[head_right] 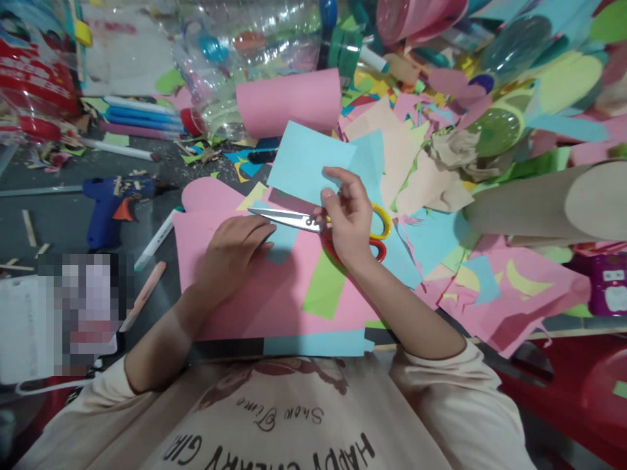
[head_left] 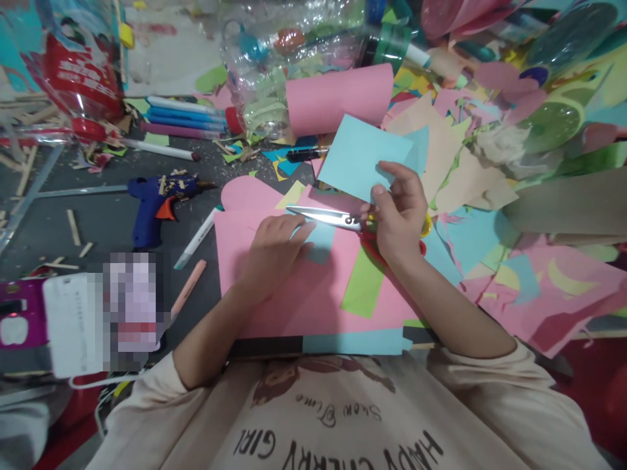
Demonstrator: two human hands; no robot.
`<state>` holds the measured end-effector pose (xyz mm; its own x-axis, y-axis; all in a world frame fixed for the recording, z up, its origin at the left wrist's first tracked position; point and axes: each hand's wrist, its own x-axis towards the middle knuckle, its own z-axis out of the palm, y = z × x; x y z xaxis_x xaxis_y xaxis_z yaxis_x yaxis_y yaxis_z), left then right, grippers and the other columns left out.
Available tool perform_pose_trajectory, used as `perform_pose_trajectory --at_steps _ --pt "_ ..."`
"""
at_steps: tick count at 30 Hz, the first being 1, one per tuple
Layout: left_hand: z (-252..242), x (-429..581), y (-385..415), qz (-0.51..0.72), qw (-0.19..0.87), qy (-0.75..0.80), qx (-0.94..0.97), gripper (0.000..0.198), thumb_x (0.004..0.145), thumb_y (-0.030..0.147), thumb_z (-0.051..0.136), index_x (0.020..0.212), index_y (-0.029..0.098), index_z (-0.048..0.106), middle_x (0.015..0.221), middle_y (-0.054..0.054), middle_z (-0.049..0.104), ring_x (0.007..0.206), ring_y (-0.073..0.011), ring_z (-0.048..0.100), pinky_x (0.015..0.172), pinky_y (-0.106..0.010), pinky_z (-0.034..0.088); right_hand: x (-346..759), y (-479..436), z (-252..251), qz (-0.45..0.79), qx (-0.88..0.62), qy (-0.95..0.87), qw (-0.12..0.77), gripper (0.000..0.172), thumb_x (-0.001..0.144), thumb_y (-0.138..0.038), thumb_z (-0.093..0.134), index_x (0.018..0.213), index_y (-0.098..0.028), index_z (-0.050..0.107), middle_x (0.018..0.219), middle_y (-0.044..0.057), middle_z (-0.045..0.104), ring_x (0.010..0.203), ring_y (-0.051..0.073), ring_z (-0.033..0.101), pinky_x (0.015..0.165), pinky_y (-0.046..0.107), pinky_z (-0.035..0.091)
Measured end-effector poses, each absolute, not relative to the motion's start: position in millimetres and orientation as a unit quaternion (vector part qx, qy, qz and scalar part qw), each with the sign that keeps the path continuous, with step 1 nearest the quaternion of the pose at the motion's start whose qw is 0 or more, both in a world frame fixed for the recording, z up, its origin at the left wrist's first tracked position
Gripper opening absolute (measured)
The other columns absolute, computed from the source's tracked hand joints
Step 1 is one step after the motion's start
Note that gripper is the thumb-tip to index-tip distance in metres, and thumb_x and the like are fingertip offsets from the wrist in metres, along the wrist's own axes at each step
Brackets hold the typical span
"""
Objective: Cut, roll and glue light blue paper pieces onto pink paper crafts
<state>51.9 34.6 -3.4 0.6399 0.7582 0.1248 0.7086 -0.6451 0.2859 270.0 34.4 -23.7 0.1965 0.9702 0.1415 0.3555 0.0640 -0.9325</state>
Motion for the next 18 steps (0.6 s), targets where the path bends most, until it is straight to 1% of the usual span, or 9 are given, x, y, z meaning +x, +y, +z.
perform_pose_trajectory --at_steps 2,4,5,7,10,13,15,16,18 --pt "-2 52 35 0.138 0.135 0.396 0.898 0.023 0.095 0.015 0.044 0.104 0.019 0.065 0.104 -0.01 0.071 0.096 -0.0253 0.065 0.094 -0.043 0.048 268 33 -20 0.317 -0.611 -0.558 0.464 0.041 0.097 -0.056 0.039 0.133 -0.037 0.046 0.084 0.002 0.049 0.071 0.02 0.065 0.055 0.034 0.055" --pt "-2 50 35 0.193 0.167 0.385 0.887 0.026 0.096 0.016 0.04 0.103 0.019 0.065 0.105 -0.009 0.073 0.098 -0.0238 0.067 0.1 -0.043 0.047 267 31 -16 0.317 -0.609 -0.564 0.459 0.039 0.096 -0.056 0.041 0.128 -0.035 0.05 0.08 0.001 0.046 0.067 0.018 0.06 0.055 0.035 0.054" --pt "-3 48 34 0.229 0.188 0.389 0.872 0.026 0.097 0.018 0.041 0.105 0.02 0.065 0.106 -0.008 0.073 0.1 -0.0235 0.068 0.1 -0.043 0.048 266 30 -15 0.319 -0.606 -0.565 0.46 0.037 0.096 -0.055 0.043 0.124 -0.034 0.052 0.079 0.001 0.045 0.066 0.018 0.057 0.056 0.036 0.054" --pt "-4 45 33 0.293 0.257 0.421 0.819 0.023 0.098 0.026 0.045 0.109 0.02 0.064 0.108 -0.008 0.073 0.101 -0.0221 0.069 0.092 -0.038 0.052 262 28 -11 0.326 -0.599 -0.566 0.463 0.034 0.094 -0.055 0.047 0.117 -0.032 0.056 0.077 0.0 0.045 0.066 0.018 0.055 0.058 0.036 0.055" --pt "-7 44 32 0.351 0.409 0.439 0.719 0.033 0.097 0.041 0.05 0.123 0.021 0.057 0.112 -0.009 0.071 0.096 -0.0191 0.07 0.081 -0.032 0.056 254 23 -5 0.372 -0.57 -0.562 0.47 0.03 0.091 -0.053 0.054 0.109 -0.029 0.059 0.081 0.001 0.054 0.068 0.017 0.056 0.063 0.036 0.055" --pt "-8 47 32 0.38 0.509 0.394 0.664 0.049 0.093 0.054 0.052 0.132 0.024 0.048 0.119 -0.011 0.068 0.105 -0.0205 0.068 0.087 -0.033 0.056 243 17 2 0.433 -0.518 -0.576 0.46 0.023 0.091 -0.044 0.057 0.108 -0.028 0.061 0.097 0.003 0.065 0.073 0.016 0.062 0.068 0.034 0.056" --pt "-8 49 33 0.39 0.523 0.402 0.642 0.052 0.091 0.059 0.053 0.127 0.022 0.05 0.112 -0.01 0.068 0.103 -0.0214 0.067 0.085 -0.032 0.055 237 12 4 0.454 -0.488 -0.608 0.431 0.023 0.091 -0.037 0.056 0.112 -0.028 0.062 0.106 0.004 0.068 0.077 0.015 0.065 0.071 0.033 0.057" --pt "-7 50 34 0.393 0.523 0.418 0.63 0.051 0.09 0.06 0.054 0.123 0.022 0.052 0.104 -0.009 0.069 0.097 -0.0207 0.068 0.08 -0.03 0.055 235 9 5 0.459 -0.477 -0.627 0.41 0.025 0.091 -0.034 0.056 0.115 -0.028 0.063 0.107 0.004 0.07 0.079 0.016 0.066 0.072 0.033 0.057" --pt "-7 49 37 0.395 0.52 0.465 0.597 0.043 0.09 0.056 0.055 0.114 0.021 0.055 0.083 -0.003 0.066 0.077 -0.017 0.066 0.066 -0.026 0.053 234 4 4 0.454 -0.457 -0.665 0.378 0.027 0.091 -0.031 0.055 0.117 -0.03 0.064 0.097 0.003 0.072 0.074 0.016 0.066 0.068 0.032 0.056"
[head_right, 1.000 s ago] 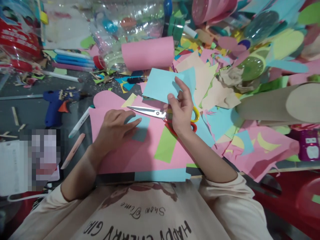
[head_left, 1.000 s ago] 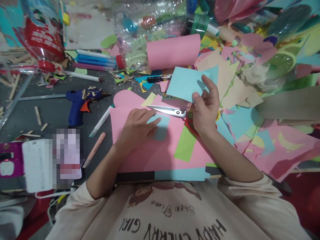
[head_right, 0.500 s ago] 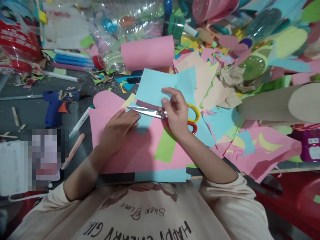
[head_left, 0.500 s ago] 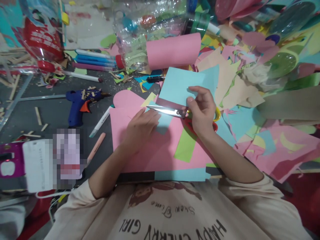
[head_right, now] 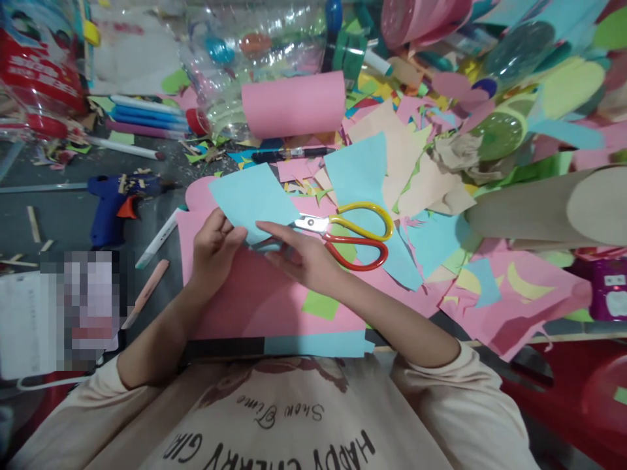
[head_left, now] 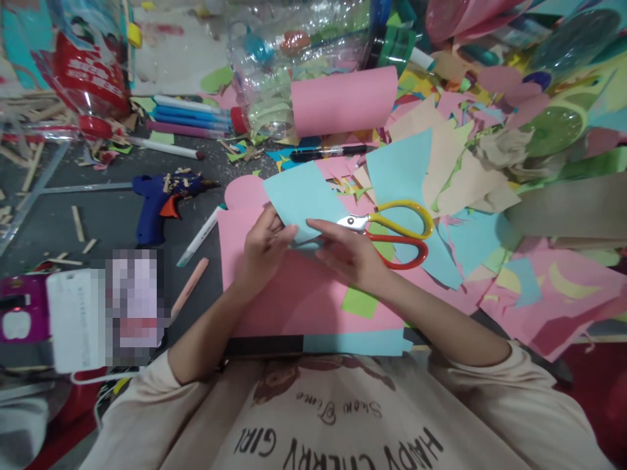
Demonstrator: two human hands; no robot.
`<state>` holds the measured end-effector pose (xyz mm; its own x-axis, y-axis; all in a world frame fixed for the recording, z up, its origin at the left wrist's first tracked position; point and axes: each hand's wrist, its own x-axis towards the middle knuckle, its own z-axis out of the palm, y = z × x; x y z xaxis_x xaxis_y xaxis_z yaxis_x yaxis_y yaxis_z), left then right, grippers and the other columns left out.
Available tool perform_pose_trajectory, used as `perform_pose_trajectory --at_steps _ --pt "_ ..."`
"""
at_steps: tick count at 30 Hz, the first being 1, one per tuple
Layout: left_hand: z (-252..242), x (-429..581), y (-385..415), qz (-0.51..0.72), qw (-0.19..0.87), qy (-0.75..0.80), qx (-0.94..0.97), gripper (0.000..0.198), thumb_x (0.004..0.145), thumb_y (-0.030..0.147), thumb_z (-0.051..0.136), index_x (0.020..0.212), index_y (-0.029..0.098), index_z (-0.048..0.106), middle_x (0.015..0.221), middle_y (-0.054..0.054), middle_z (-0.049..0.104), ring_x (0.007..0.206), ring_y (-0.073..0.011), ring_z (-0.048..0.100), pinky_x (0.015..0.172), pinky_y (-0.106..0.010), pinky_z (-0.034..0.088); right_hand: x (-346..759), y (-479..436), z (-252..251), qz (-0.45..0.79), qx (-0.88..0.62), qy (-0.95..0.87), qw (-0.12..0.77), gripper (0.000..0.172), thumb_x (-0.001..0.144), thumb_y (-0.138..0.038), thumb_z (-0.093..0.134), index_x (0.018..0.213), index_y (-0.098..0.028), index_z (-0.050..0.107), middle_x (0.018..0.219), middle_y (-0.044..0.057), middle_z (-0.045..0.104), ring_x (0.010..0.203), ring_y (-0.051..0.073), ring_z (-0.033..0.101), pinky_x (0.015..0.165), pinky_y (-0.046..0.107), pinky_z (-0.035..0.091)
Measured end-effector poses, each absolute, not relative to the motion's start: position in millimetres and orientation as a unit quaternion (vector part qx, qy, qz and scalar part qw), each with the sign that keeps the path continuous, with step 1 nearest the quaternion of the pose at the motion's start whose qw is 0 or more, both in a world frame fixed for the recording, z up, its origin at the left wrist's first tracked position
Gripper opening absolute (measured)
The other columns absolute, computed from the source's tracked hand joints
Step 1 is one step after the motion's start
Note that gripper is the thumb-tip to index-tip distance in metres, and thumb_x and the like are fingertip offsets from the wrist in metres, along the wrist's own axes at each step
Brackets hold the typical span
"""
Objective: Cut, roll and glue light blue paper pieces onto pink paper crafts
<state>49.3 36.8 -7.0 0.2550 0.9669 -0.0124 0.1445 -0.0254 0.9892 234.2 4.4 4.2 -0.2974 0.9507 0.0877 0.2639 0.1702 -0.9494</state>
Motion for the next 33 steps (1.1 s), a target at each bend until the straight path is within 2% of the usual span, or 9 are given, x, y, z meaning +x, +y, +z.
perform_pose_trajectory --at_steps 4,8,12,15,18,22,26,29,33 --pt "-6 46 42 0.402 0.552 0.517 0.517 0.027 0.086 0.04 0.058 0.107 0.024 0.055 0.056 0.007 0.05 0.049 -0.0113 0.05 0.05 -0.024 0.043 241 1 0 0.342 -0.454 -0.698 0.435 0.019 0.094 -0.036 0.051 0.097 -0.032 0.07 0.055 -0.004 0.058 0.047 0.015 0.053 0.05 0.031 0.047" --pt "0 44 43 0.367 0.566 0.487 0.555 0.017 0.081 0.038 0.063 0.083 0.022 0.06 0.05 0.008 0.04 0.043 -0.0075 0.036 0.044 -0.021 0.032 250 10 4 0.218 -0.561 -0.62 0.503 0.031 0.095 -0.051 0.043 0.104 -0.03 0.064 0.076 0.004 0.063 0.066 0.02 0.061 0.062 0.038 0.051" --pt "4 44 41 0.336 0.553 0.453 0.614 0.032 0.08 0.048 0.067 0.067 0.019 0.061 0.056 0.004 0.05 0.049 -0.0083 0.041 0.046 -0.023 0.033 251 18 15 0.339 -0.549 -0.621 0.445 0.046 0.089 -0.064 0.048 0.116 -0.028 0.058 0.105 0.007 0.063 0.094 0.023 0.063 0.077 0.039 0.053" --pt "3 45 40 0.328 0.549 0.452 0.622 0.036 0.077 0.053 0.071 0.066 0.019 0.063 0.058 0.002 0.057 0.052 -0.0099 0.046 0.047 -0.023 0.036 244 16 19 0.438 -0.529 -0.595 0.417 0.042 0.083 -0.064 0.059 0.097 -0.024 0.061 0.086 0.003 0.062 0.075 0.018 0.059 0.064 0.032 0.049" --pt "2 45 41 0.345 0.518 0.49 0.61 0.032 0.073 0.05 0.074 0.067 0.019 0.066 0.063 0.001 0.062 0.052 -0.009 0.047 0.047 -0.022 0.035 236 11 15 0.49 -0.544 -0.549 0.403 0.036 0.08 -0.057 0.066 0.085 -0.023 0.058 0.065 -0.003 0.05 0.054 0.011 0.044 0.049 0.026 0.037" --pt "3 46 40 0.362 0.518 0.517 0.577 0.023 0.074 0.04 0.072 0.08 0.018 0.073 0.065 0.002 0.065 0.048 -0.0073 0.046 0.044 -0.021 0.032 233 8 2 0.51 -0.552 -0.513 0.415 0.028 0.08 -0.049 0.068 0.081 -0.024 0.056 0.06 -0.006 0.042 0.047 0.008 0.035 0.044 0.024 0.031" --pt "5 46 39 0.351 0.514 0.507 0.596 0.02 0.078 0.034 0.069 0.088 0.019 0.078 0.079 -0.002 0.074 0.059 -0.0114 0.059 0.05 -0.023 0.044 235 10 -8 0.524 -0.534 -0.5 0.436 0.032 0.079 -0.055 0.068 0.086 -0.024 0.065 0.062 -0.004 0.053 0.055 0.012 0.049 0.051 0.027 0.041" --pt "3 45 40 0.357 0.521 0.497 0.595 0.019 0.078 0.033 0.068 0.088 0.02 0.079 0.088 -0.004 0.077 0.078 -0.0176 0.069 0.067 -0.027 0.055 238 14 -10 0.531 -0.516 -0.482 0.469 0.037 0.075 -0.06 0.07 0.084 -0.024 0.072 0.082 0.002 0.072 0.078 0.019 0.065 0.072 0.037 0.053" --pt "0 44 41 0.37 0.526 0.492 0.588 0.016 0.078 0.03 0.067 0.084 0.021 0.079 0.089 -0.004 0.078 0.086 -0.0194 0.072 0.077 -0.031 0.059 242 17 -11 0.537 -0.502 -0.474 0.485 0.032 0.073 -0.058 0.074 0.083 -0.028 0.077 0.09 0.002 0.077 0.089 0.022 0.07 0.083 0.042 0.054"
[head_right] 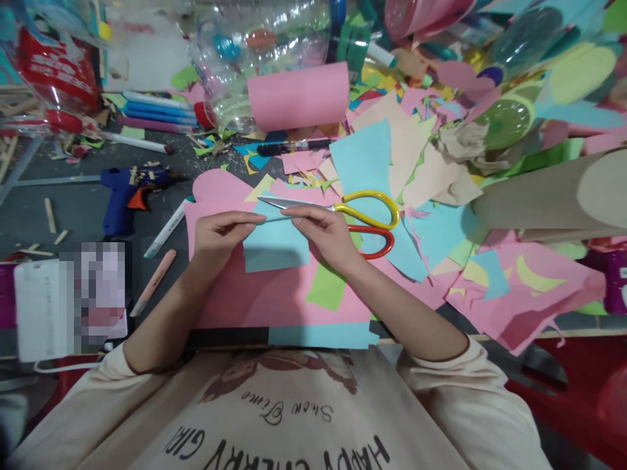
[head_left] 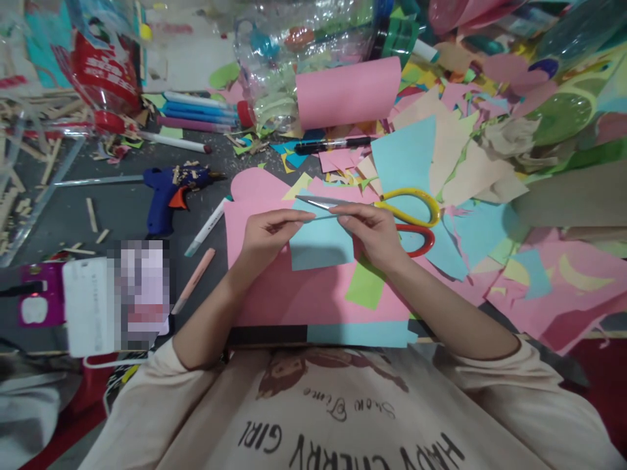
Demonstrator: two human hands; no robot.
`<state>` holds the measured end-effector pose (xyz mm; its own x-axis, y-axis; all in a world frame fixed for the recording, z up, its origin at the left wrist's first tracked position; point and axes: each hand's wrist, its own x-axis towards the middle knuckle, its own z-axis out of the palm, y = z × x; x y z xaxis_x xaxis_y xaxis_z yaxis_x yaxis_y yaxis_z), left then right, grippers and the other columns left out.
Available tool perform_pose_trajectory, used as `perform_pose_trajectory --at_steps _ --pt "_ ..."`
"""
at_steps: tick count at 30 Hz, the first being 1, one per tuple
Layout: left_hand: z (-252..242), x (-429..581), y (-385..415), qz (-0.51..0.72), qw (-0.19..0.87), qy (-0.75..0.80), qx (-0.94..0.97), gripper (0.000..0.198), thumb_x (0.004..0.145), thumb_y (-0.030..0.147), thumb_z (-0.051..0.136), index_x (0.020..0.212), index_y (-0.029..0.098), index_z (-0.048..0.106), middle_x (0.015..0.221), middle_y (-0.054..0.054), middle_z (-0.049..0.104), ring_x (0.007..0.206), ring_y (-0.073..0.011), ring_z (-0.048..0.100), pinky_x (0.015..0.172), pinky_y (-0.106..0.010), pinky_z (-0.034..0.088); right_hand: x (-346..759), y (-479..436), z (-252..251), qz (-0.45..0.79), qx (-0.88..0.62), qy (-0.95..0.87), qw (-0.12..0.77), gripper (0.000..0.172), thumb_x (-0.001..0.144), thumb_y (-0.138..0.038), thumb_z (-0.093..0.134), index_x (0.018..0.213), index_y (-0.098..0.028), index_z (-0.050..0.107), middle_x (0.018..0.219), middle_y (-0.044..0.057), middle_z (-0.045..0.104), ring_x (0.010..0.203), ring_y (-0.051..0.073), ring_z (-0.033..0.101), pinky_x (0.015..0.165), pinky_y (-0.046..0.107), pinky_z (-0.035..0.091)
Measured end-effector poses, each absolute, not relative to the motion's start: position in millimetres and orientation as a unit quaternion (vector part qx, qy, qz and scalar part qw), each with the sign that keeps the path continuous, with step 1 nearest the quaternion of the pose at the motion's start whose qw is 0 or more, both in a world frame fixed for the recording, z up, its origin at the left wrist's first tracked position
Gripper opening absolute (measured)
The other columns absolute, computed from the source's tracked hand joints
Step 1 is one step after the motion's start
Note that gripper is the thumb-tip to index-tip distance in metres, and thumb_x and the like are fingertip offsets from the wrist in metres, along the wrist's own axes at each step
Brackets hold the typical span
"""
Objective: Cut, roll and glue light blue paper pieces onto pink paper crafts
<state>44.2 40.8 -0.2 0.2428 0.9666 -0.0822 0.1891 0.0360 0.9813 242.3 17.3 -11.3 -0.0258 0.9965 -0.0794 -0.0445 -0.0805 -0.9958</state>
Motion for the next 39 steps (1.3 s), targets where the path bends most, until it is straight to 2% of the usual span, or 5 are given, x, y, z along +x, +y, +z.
perform_pose_trajectory --at_steps 10,14,19,26,39 --pt "2.2 45.5 38.0 0.336 0.528 0.461 0.63 0.018 0.08 0.024 0.063 0.084 0.024 0.08 0.09 -0.003 0.08 0.081 -0.0166 0.074 0.076 -0.027 0.059 241.7 18.0 -8.4 0.515 -0.515 -0.519 0.448 0.031 0.077 -0.056 0.071 0.08 -0.027 0.079 0.081 0.003 0.077 0.079 0.02 0.068 0.072 0.037 0.055" --pt "0.6 41.1 37.7 0.329 0.533 0.447 0.639 0.019 0.083 0.033 0.066 0.091 0.023 0.08 0.094 -0.005 0.08 0.081 -0.0172 0.074 0.073 -0.026 0.058 241.7 17.5 -7.9 0.516 -0.518 -0.529 0.432 0.024 0.077 -0.049 0.073 0.081 -0.026 0.08 0.081 0.003 0.078 0.074 0.019 0.068 0.068 0.035 0.054" --pt "2.2 41.0 37.7 0.318 0.542 0.438 0.643 0.041 0.075 0.052 0.075 0.102 0.02 0.078 0.106 -0.009 0.078 0.093 -0.0216 0.074 0.076 -0.026 0.057 241.7 16.2 -9.0 0.517 -0.501 -0.54 0.436 0.018 0.079 -0.041 0.073 0.083 -0.025 0.079 0.085 0.003 0.079 0.078 0.019 0.071 0.071 0.033 0.056" --pt "2.4 42.5 37.7 0.293 0.534 0.457 0.648 0.04 0.077 0.053 0.073 0.099 0.02 0.078 0.101 -0.008 0.079 0.09 -0.0203 0.074 0.077 -0.027 0.057 241.5 15.5 -11.3 0.496 -0.493 -0.55 0.456 0.018 0.078 -0.041 0.075 0.082 -0.024 0.078 0.083 0.003 0.078 0.08 0.018 0.072 0.071 0.031 0.057" --pt "0.5 40.9 39.1 0.315 0.504 0.465 0.656 0.031 0.079 0.048 0.073 0.091 0.02 0.08 0.085 -0.005 0.079 0.067 -0.0134 0.07 0.055 -0.019 0.05 243.1 14.5 -13.4 0.493 -0.488 -0.569 0.442 0.02 0.078 -0.042 0.075 0.085 -0.024 0.077 0.086 0.003 0.078 0.079 0.018 0.071 0.071 0.032 0.057"
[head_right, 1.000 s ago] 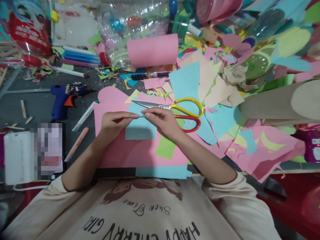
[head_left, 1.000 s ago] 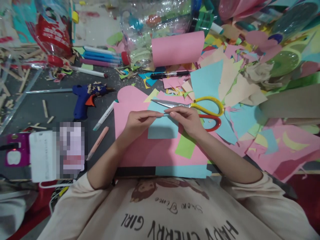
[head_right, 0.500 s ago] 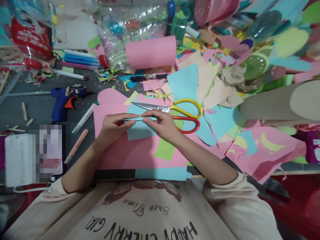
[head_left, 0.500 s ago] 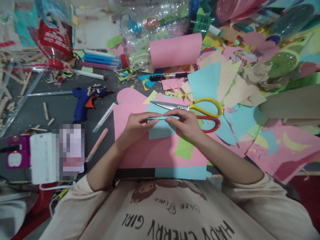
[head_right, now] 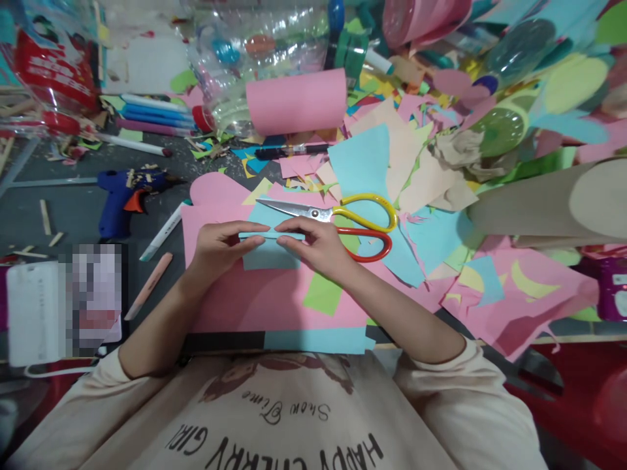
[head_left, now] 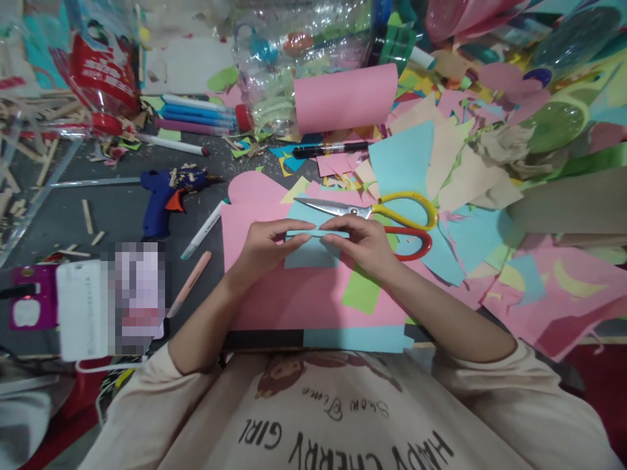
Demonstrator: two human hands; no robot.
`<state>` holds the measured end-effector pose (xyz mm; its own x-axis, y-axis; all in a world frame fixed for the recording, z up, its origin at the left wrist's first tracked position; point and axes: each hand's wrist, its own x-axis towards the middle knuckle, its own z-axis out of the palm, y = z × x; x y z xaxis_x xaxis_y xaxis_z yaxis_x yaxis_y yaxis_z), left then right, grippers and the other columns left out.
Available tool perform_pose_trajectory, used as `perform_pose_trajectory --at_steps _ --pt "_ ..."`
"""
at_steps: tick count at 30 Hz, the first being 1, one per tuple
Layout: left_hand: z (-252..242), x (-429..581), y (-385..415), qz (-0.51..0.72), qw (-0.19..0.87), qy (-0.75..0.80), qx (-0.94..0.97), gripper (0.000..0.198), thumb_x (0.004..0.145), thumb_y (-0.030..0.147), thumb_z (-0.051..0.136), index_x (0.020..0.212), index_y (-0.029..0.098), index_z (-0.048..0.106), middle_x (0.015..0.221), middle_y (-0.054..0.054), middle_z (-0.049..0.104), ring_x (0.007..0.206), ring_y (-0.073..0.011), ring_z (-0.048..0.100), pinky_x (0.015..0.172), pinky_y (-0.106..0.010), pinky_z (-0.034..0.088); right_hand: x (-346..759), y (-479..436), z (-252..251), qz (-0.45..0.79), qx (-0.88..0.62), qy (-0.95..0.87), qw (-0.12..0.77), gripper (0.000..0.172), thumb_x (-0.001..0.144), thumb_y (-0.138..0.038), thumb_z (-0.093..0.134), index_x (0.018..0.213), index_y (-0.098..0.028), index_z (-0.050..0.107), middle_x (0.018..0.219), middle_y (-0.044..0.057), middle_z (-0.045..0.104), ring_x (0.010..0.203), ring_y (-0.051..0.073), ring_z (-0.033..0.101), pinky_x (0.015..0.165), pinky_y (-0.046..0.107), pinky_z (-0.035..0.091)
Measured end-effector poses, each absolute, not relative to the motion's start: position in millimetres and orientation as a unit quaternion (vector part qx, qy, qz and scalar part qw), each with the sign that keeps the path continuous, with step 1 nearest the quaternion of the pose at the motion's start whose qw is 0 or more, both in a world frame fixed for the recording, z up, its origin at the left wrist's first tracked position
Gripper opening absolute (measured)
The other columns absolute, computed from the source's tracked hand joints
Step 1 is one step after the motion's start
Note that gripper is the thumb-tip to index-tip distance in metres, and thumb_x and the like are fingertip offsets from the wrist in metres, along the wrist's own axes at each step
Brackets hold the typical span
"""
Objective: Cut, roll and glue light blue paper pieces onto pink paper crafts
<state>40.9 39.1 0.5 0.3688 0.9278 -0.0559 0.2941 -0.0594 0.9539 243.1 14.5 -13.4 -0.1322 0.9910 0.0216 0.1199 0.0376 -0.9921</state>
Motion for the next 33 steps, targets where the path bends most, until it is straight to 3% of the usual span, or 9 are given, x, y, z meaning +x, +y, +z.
perform_pose_trajectory --at_steps 6,11,15,21,27,33 --pt "1.7 40.3 40.5 0.307 0.522 0.468 0.644 0.03 0.078 0.048 0.073 0.087 0.021 0.08 0.084 -0.004 0.08 0.066 -0.013 0.069 0.056 -0.019 0.05 241.7 12.7 -10.3 0.462 -0.496 -0.577 0.455 0.006 0.079 -0.027 0.073 0.08 -0.025 0.079 0.081 0.0 0.079 0.072 0.016 0.072 0.065 0.03 0.057" --pt "3.2 41.8 41.1 0.284 0.537 0.475 0.637 0.029 0.08 0.047 0.071 0.086 0.02 0.08 0.084 -0.005 0.079 0.066 -0.0133 0.068 0.054 -0.019 0.049 241.1 11.2 -9.2 0.435 -0.501 -0.586 0.466 0.009 0.079 -0.025 0.071 0.076 -0.026 0.079 0.076 -0.001 0.079 0.065 0.015 0.071 0.059 0.027 0.055" --pt "2.8 41.6 41.5 0.277 0.551 0.474 0.628 0.028 0.079 0.046 0.07 0.085 0.02 0.08 0.088 -0.005 0.08 0.075 -0.0155 0.071 0.063 -0.021 0.054 241.5 10.2 -7.7 0.396 -0.504 -0.604 0.473 0.01 0.08 -0.025 0.07 0.074 -0.027 0.078 0.073 -0.002 0.078 0.062 0.015 0.07 0.055 0.026 0.054" --pt "4.0 40.0 41.9 0.288 0.531 0.5 0.621 0.028 0.079 0.045 0.071 0.087 0.021 0.08 0.09 -0.005 0.08 0.08 -0.0179 0.073 0.069 -0.023 0.056 241.0 10.2 -9.8 0.388 -0.503 -0.593 0.495 0.007 0.079 -0.025 0.073 0.082 -0.027 0.079 0.081 -0.001 0.08 0.071 0.016 0.073 0.066 0.028 0.058" --pt "4.9 38.9 43.0 0.295 0.531 0.505 0.613 0.024 0.078 0.04 0.072 0.087 0.02 0.08 0.088 -0.005 0.079 0.078 -0.0171 0.073 0.067 -0.022 0.056 241.6 10.4 -11.7 0.412 -0.504 -0.57 0.501 0.006 0.078 -0.026 0.074 0.078 -0.027 0.079 0.078 -0.001 0.079 0.066 0.015 0.07 0.061 0.028 0.056" --pt "4.6 36.8 45.6 0.299 0.52 0.509 0.617 0.029 0.078 0.045 0.071 0.087 0.019 0.08 0.089 -0.006 0.079 0.079 -0.0179 0.072 0.066 -0.023 0.055 242.7 11.4 -11.4 0.43 -0.521 -0.537 0.506 0.012 0.08 -0.039 0.073 0.077 -0.028 0.078 0.075 -0.001 0.077 0.067 0.016 0.07 0.067 0.033 0.059"
